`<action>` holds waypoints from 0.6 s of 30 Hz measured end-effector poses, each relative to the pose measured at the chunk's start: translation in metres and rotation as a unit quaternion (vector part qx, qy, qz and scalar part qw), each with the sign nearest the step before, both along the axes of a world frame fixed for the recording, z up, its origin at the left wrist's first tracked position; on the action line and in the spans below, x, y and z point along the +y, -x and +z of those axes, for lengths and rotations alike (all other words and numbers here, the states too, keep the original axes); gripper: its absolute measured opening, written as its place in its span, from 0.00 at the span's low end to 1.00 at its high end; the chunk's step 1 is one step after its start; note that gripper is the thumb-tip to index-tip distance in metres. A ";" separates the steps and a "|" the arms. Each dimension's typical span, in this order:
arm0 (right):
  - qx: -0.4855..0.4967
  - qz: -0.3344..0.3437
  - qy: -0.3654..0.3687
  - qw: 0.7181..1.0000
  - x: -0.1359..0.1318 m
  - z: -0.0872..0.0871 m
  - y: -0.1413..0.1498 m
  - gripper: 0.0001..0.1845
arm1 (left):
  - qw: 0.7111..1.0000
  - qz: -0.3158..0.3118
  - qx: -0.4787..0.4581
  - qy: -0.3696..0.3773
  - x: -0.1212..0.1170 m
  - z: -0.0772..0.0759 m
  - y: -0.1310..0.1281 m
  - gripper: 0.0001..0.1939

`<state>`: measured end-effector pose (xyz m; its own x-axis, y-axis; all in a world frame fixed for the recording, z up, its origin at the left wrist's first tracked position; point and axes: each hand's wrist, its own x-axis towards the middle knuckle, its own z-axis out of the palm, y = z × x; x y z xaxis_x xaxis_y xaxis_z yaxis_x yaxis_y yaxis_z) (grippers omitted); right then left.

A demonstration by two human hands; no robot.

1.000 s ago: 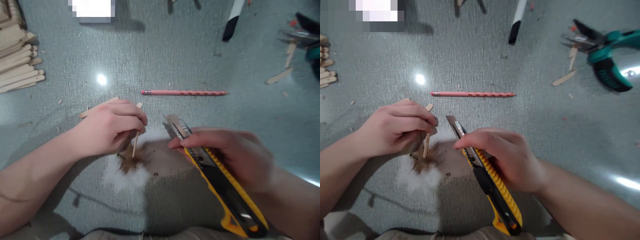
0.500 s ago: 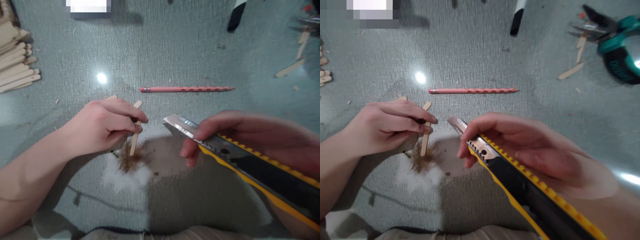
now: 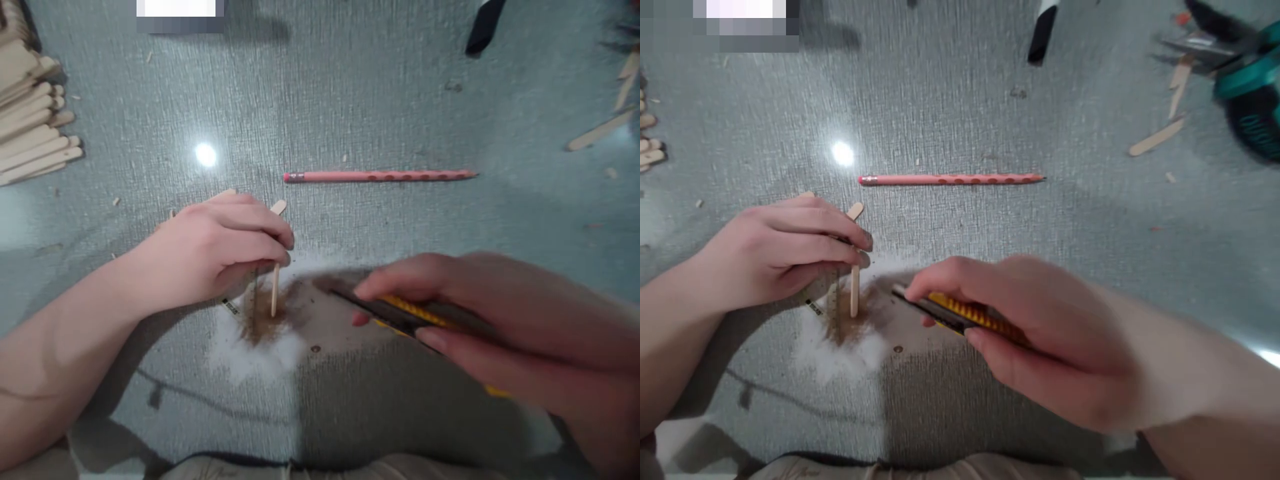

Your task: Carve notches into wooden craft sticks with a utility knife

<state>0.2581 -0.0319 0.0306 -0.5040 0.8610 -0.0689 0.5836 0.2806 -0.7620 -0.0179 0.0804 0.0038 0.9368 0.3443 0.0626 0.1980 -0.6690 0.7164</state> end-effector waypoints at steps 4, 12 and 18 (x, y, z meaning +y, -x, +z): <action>-0.078 0.076 -0.024 0.994 -0.004 0.001 -0.018 0.24 | 0.997 -0.051 0.029 -0.040 -0.002 -0.001 -0.001 0.11; -0.086 0.177 -0.161 0.967 0.018 -0.006 -0.003 0.17 | 0.990 -0.079 0.042 -0.107 -0.007 -0.007 -0.005 0.12; -0.111 0.175 -0.192 0.959 0.016 -0.015 0.001 0.17 | 0.992 -0.068 0.049 -0.098 -0.007 -0.008 -0.005 0.12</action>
<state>0.2570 -0.0159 0.0157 -0.7762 0.6252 0.0811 0.5381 0.7240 -0.4316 -0.0133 0.0732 -0.0043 0.9785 0.2052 0.0227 0.1589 -0.8187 0.5518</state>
